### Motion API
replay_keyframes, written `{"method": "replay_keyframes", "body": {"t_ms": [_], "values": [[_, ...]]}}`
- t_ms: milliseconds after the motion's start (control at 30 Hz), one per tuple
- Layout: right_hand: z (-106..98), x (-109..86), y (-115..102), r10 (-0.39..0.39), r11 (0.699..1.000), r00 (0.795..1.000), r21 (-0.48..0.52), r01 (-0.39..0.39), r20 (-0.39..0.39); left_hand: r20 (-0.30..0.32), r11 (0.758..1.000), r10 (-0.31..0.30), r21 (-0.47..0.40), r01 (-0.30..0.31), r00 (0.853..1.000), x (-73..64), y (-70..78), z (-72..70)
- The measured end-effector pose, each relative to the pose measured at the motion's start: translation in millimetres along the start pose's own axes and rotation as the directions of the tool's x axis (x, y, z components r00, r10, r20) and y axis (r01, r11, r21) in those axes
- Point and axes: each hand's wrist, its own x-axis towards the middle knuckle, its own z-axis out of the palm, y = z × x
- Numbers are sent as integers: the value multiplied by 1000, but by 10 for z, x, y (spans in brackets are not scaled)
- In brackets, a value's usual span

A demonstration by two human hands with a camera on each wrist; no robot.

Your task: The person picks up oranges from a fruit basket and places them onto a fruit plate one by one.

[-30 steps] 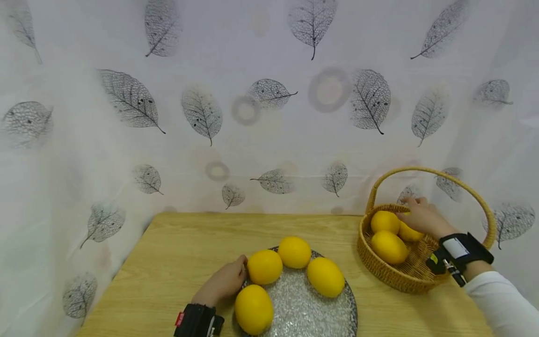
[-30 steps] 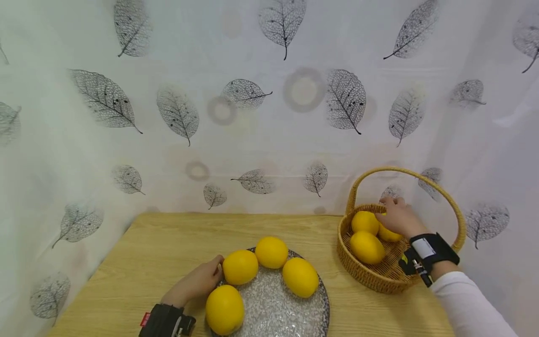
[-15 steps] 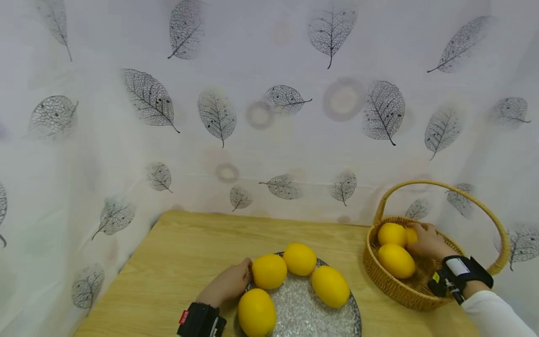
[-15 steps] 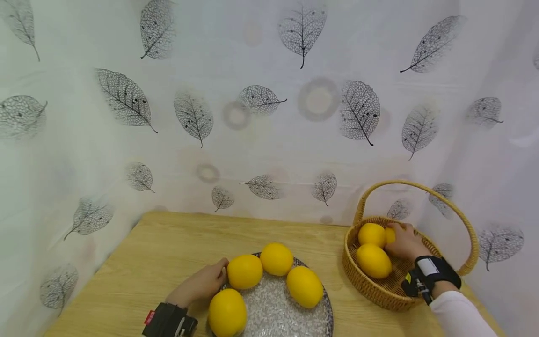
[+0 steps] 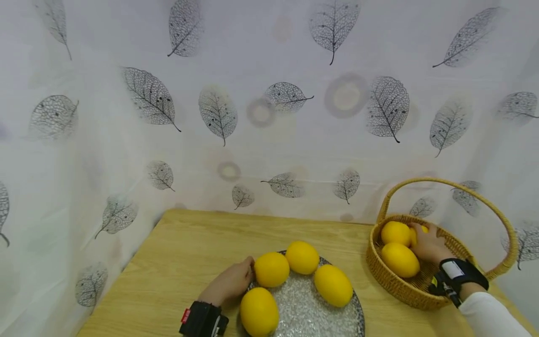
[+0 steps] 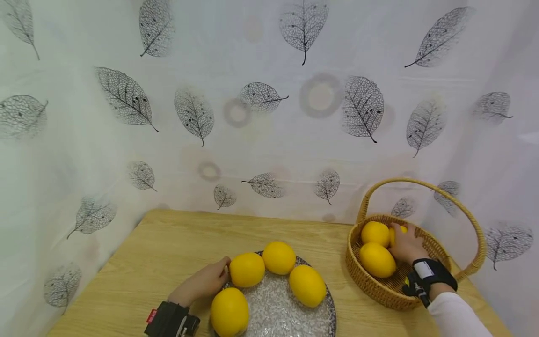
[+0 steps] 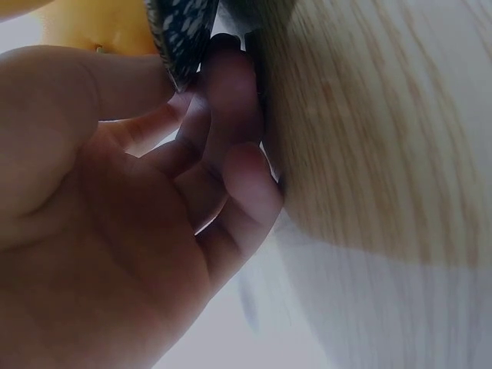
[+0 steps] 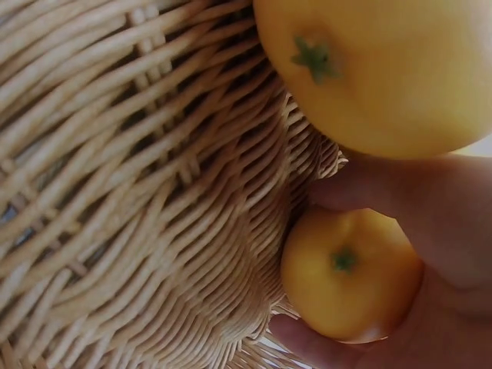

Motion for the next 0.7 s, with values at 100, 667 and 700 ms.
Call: {"method": "replay_keyframes", "body": {"t_ms": [100,667,700], "values": [[-20,-23,-11,13,1000,1000,7,-13,21,0,1000,-8,2,8,1000,3,10,0],[-51,-10,56,-47,996,999,-79,45,-20,-4,1000,12,10,-12,1000,-15,88,-47],[-64,-14,49,-46,997,999,-69,45,-15,-5,1000,12,7,-12,1000,-13,85,-45]]}}
